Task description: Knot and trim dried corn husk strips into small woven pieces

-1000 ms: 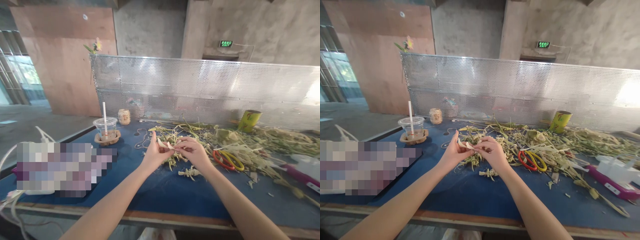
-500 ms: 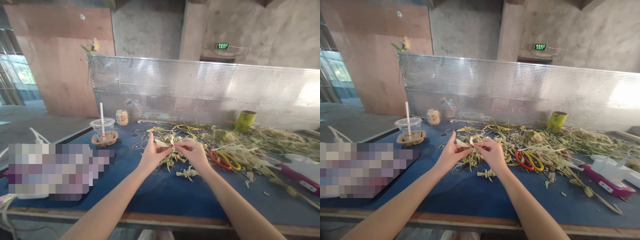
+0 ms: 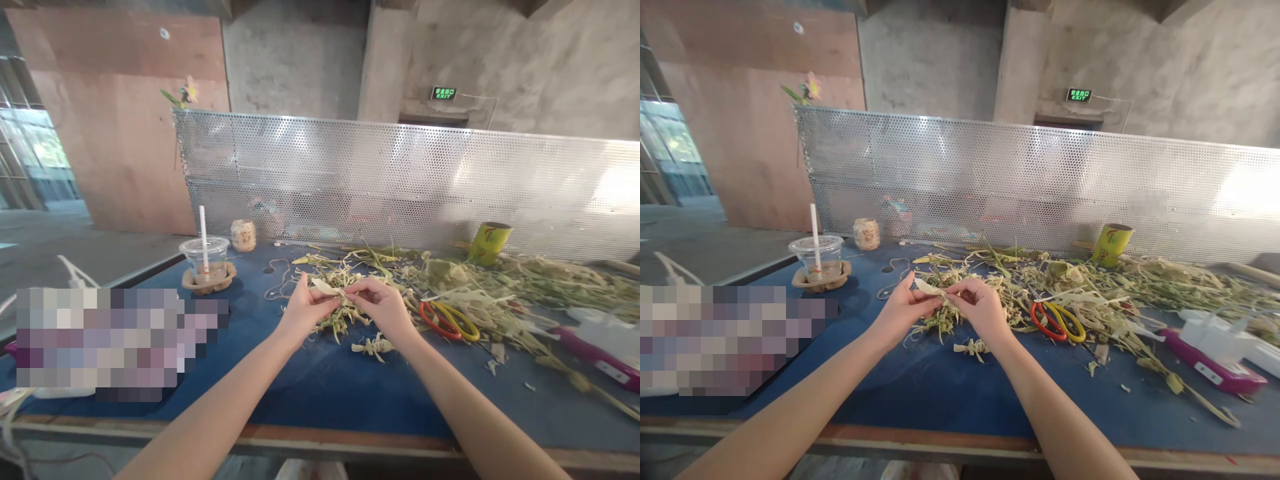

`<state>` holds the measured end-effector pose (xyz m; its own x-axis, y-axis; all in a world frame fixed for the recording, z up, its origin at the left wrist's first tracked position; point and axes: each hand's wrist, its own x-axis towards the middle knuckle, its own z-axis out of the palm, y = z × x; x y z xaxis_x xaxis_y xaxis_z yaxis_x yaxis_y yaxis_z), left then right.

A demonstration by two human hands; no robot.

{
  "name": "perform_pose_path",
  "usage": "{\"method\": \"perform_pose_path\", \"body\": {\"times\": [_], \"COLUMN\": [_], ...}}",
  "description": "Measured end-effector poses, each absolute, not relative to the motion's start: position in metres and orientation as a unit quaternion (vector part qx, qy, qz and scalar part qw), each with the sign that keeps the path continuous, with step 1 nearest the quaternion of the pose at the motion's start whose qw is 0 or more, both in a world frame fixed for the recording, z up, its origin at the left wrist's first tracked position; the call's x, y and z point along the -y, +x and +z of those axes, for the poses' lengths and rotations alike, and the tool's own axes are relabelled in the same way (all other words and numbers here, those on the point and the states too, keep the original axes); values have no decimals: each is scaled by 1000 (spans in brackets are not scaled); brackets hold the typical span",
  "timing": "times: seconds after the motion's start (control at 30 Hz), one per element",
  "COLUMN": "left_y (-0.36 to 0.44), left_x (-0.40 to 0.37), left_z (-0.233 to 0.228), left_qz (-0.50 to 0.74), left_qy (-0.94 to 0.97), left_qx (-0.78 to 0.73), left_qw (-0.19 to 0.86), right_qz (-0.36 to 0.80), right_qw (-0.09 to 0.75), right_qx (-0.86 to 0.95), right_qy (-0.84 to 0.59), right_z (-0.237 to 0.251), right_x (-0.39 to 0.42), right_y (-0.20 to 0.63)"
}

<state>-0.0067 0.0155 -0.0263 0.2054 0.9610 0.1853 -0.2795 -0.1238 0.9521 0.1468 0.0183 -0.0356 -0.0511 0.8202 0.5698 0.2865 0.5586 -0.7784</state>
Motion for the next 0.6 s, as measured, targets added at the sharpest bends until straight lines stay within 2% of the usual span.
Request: {"method": "perform_pose_path", "body": {"times": [0.3, 0.6], "left_y": [-8, -9], "left_x": [-20, -17], "left_z": [-29, -28], "left_qz": [528, 515], "left_qy": [459, 554], "left_qx": [-332, -342], "left_qw": [632, 558], "right_qz": [210, 286], "right_qw": [555, 571], "right_qx": [703, 645], "right_qy": [-392, -420], "right_z": [-36, -32], "right_x": [-15, -12], "right_y": [145, 140]}}
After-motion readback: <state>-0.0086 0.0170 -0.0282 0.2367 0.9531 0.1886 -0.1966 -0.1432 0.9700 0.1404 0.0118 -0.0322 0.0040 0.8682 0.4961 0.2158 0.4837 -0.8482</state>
